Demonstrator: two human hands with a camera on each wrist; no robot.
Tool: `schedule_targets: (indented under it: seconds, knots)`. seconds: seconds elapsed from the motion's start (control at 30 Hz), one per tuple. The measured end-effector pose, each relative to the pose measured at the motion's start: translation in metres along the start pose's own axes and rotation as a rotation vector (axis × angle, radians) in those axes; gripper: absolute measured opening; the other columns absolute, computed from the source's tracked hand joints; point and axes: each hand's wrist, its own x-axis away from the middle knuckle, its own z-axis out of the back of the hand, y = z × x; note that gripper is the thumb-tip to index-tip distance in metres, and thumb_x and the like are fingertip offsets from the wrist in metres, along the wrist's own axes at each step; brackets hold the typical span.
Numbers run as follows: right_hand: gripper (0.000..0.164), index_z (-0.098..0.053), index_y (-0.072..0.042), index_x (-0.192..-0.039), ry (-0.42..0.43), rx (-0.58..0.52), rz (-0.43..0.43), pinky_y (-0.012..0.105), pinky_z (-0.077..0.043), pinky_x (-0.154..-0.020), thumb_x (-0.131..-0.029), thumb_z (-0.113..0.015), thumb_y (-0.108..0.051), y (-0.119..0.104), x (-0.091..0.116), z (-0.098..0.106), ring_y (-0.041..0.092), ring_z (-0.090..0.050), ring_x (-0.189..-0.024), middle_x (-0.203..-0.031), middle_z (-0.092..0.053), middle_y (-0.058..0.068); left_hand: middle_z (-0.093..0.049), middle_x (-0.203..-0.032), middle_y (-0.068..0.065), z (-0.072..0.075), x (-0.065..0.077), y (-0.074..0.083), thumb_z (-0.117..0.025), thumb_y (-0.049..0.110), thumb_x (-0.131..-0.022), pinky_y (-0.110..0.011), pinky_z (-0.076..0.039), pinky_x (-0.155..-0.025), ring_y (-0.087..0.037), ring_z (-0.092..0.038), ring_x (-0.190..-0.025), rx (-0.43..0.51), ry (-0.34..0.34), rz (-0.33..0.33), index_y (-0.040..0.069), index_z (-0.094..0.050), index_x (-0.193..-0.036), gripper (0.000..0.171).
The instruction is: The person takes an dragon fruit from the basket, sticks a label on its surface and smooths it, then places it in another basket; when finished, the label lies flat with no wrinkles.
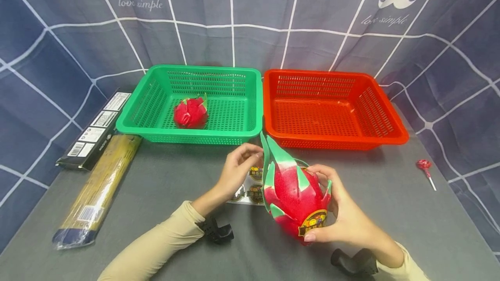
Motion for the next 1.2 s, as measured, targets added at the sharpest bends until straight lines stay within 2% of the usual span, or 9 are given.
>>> schedule_targets:
  seconds: [0.1,0.2,0.4,0.63,0.73,0.8,0.87,1.03,1.2]
  knots:
    - [0.098,-0.017,-0.005,-0.135,0.033,-0.028,0.048,0.028,-0.052,-0.081,-0.057,-0.076,0.007,-0.004,-0.001,0.007,0.009,-0.045,-0.112,-0.129,-0.037,0.003,-0.064,-0.09,-0.023,-0.003,-0.015,0.0,-0.052,0.003,-0.088,-0.031,-0.051,-0.08,-0.021,-0.064,-0.08,-0.031,0.024,-0.023,-0.002,-0.06,-0.103,0.018]
    - [0.098,-0.016,-0.005,-0.135,0.078,-0.1,0.11,0.026,-0.05,-0.083,-0.058,-0.074,0.011,-0.006,-0.002,0.015,0.011,-0.047,-0.112,-0.128,-0.041,0.003,-0.066,-0.101,-0.016,-0.009,-0.027,0.003,-0.053,0.009,-0.089,-0.029,-0.049,-0.086,-0.02,-0.065,-0.092,-0.128,-0.01,0.03,0.004,-0.057,-0.115,0.027]
    - [0.093,-0.012,-0.006,-0.137,0.212,-0.234,0.165,0.029,-0.052,-0.081,-0.065,-0.069,0.009,0.005,-0.014,0.035,0.019,-0.045,-0.115,-0.129,-0.038,0.015,-0.049,-0.133,-0.009,-0.024,-0.046,0.003,-0.052,0.036,-0.09,-0.038,-0.046,-0.091,-0.025,-0.055,-0.114,-0.393,-0.121,0.131,0.02,-0.031,-0.14,0.057]
    - [0.077,-0.022,-0.019,-0.134,0.404,-0.311,0.143,0.027,-0.052,-0.08,-0.074,-0.061,0.009,-0.004,-0.041,0.045,0.021,-0.044,-0.116,-0.129,-0.038,0.01,-0.032,-0.146,-0.006,-0.038,-0.058,-0.007,-0.048,0.043,-0.09,-0.046,-0.033,-0.103,-0.024,-0.036,-0.131,-0.436,-0.041,0.101,0.019,-0.022,-0.142,0.063]
    - [0.072,-0.025,-0.022,-0.13,0.469,-0.307,0.118,0.023,-0.051,-0.081,-0.076,-0.058,0.011,-0.019,-0.059,0.048,0.019,-0.043,-0.117,-0.128,-0.037,0.006,-0.052,-0.125,-0.011,-0.041,-0.06,-0.009,-0.048,0.038,-0.091,-0.038,-0.047,-0.083,-0.022,-0.056,-0.097,-0.439,-0.014,0.08,0.017,-0.023,-0.141,0.059]
    - [0.071,-0.025,-0.024,-0.13,0.486,-0.304,0.106,0.022,-0.051,-0.081,-0.078,-0.057,0.011,-0.022,-0.073,0.055,0.018,-0.044,-0.116,-0.126,-0.038,0.004,-0.058,-0.091,-0.009,-0.041,-0.06,-0.01,-0.047,0.035,-0.092,-0.031,-0.045,-0.061,-0.017,-0.052,-0.067,-0.441,-0.002,0.071,0.016,-0.025,-0.139,0.056]
    - [0.069,-0.024,-0.025,-0.129,0.49,-0.328,0.084,0.021,-0.051,-0.081,-0.08,-0.058,0.008,-0.021,-0.088,0.064,0.018,-0.046,-0.114,-0.126,-0.038,0.004,-0.045,-0.066,-0.004,-0.042,-0.061,-0.011,-0.048,0.034,-0.092,-0.026,-0.035,-0.047,-0.013,-0.037,-0.05,-0.44,0.005,0.068,0.016,-0.026,-0.138,0.054]
    - [0.067,-0.021,-0.029,-0.13,0.465,-0.387,-0.022,0.023,-0.052,-0.076,-0.083,-0.061,-0.004,-0.008,-0.126,0.088,0.018,-0.049,-0.108,-0.125,-0.039,0.003,-0.035,-0.055,-0.001,-0.042,-0.062,-0.014,-0.05,0.034,-0.091,-0.021,-0.031,-0.042,-0.009,-0.034,-0.047,-0.438,0.031,0.059,0.018,-0.03,-0.136,0.052]
    - [0.073,-0.018,-0.031,-0.131,0.451,-0.285,-0.213,0.027,-0.053,-0.072,-0.079,-0.069,-0.02,0.013,-0.161,0.099,0.02,-0.05,-0.105,-0.124,-0.038,0.001,-0.035,-0.055,-0.002,-0.043,-0.062,-0.015,-0.051,0.035,-0.09,-0.021,-0.03,-0.042,-0.01,-0.034,-0.047,-0.446,0.047,0.042,0.018,-0.032,-0.135,0.052]
